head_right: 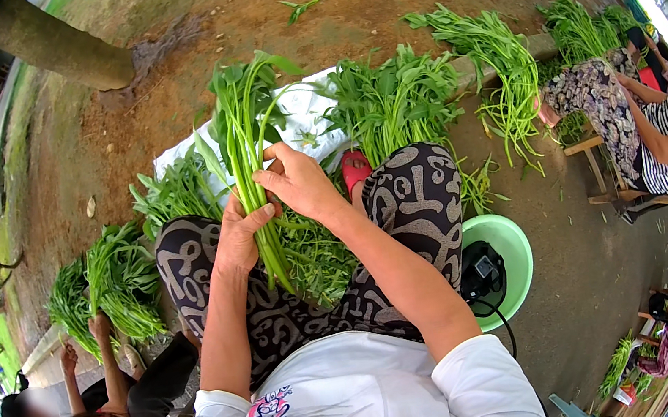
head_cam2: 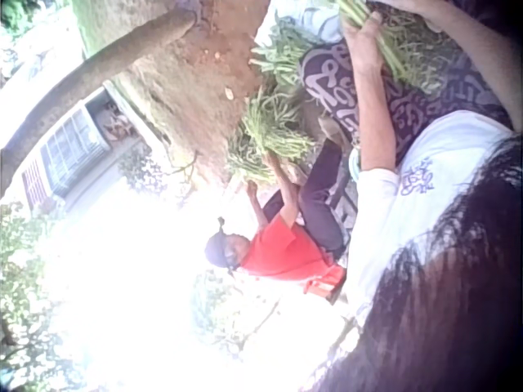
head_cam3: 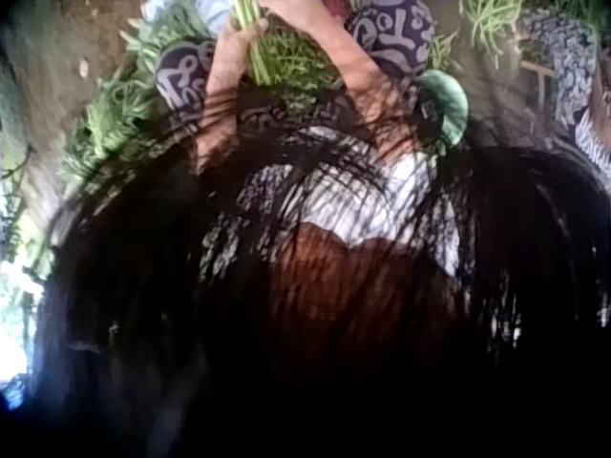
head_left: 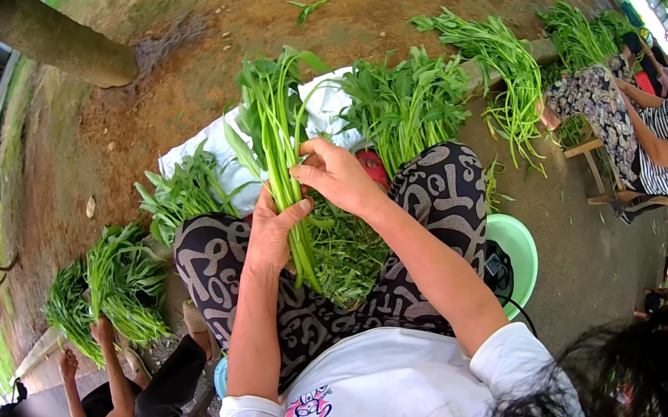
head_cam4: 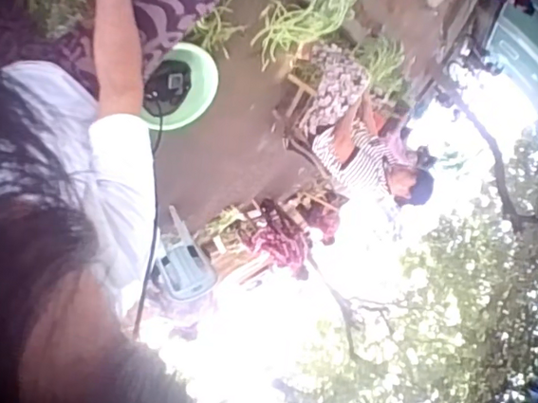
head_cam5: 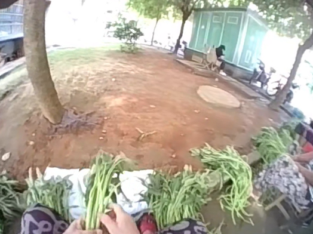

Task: The person picks leaves from bundles of leafy green vegetables by hand and places the harvested leaves into a green plastic bucket while seated outdoors.

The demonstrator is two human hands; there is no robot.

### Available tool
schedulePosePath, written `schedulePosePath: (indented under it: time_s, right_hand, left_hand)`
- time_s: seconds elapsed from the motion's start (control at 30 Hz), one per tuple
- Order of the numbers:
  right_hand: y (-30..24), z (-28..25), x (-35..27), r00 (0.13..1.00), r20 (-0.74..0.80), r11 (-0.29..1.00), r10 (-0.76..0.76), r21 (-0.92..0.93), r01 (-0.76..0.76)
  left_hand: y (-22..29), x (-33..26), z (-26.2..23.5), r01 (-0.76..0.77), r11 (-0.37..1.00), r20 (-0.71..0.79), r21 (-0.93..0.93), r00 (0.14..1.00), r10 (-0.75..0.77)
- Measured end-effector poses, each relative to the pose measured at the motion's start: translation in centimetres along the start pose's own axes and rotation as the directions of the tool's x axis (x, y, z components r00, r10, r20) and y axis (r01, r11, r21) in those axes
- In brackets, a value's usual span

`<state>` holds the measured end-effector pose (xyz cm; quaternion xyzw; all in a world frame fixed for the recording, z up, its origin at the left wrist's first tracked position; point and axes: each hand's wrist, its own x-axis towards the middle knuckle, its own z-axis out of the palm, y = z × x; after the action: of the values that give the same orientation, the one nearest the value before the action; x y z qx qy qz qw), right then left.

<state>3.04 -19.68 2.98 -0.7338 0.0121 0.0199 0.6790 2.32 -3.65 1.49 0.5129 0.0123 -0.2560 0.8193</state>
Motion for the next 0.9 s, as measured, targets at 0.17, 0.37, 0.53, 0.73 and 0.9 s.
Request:
schedulePosePath:
  time_s: [0.17, 0.37, 0.53, 0.73, 0.9]
  right_hand:
    - [1.0, -0.2, 0.2, 0.998, 0.012, 0.988, -0.059, 0.141, 0.056]
    - [0.0, -0.2, 0.1, 0.997, 0.054, 0.927, 0.055, 0.368, -0.071]
    - [0.0, -0.5, 0.4, 1.000, -0.012, 0.930, 0.020, 0.368, -0.014]
    - [-1.0, -0.7, 0.1, 0.988, 0.091, 0.919, 0.125, 0.363, -0.150]
    - [-0.8, -0.7, 0.2, 0.992, -0.077, 0.891, 0.101, 0.451, -0.056]
  left_hand:
    - [-0.4, 0.0, 0.2, -0.004, 1.000, -0.017, -0.030, 1.000, 0.004]
    - [-0.2, 0.1, 1.0, -0.046, 0.996, -0.010, -0.079, 0.999, 0.045]
    - [-0.1, 0.2, 0.5, -0.004, 0.990, 0.020, -0.142, 1.000, 0.007]
    - [-0.3, 0.4, 0.3, -0.021, 0.996, 0.060, -0.092, 0.998, 0.027]
    - [0.2, 0.1, 0.8, -0.045, 0.998, -0.083, -0.053, 0.996, 0.040]
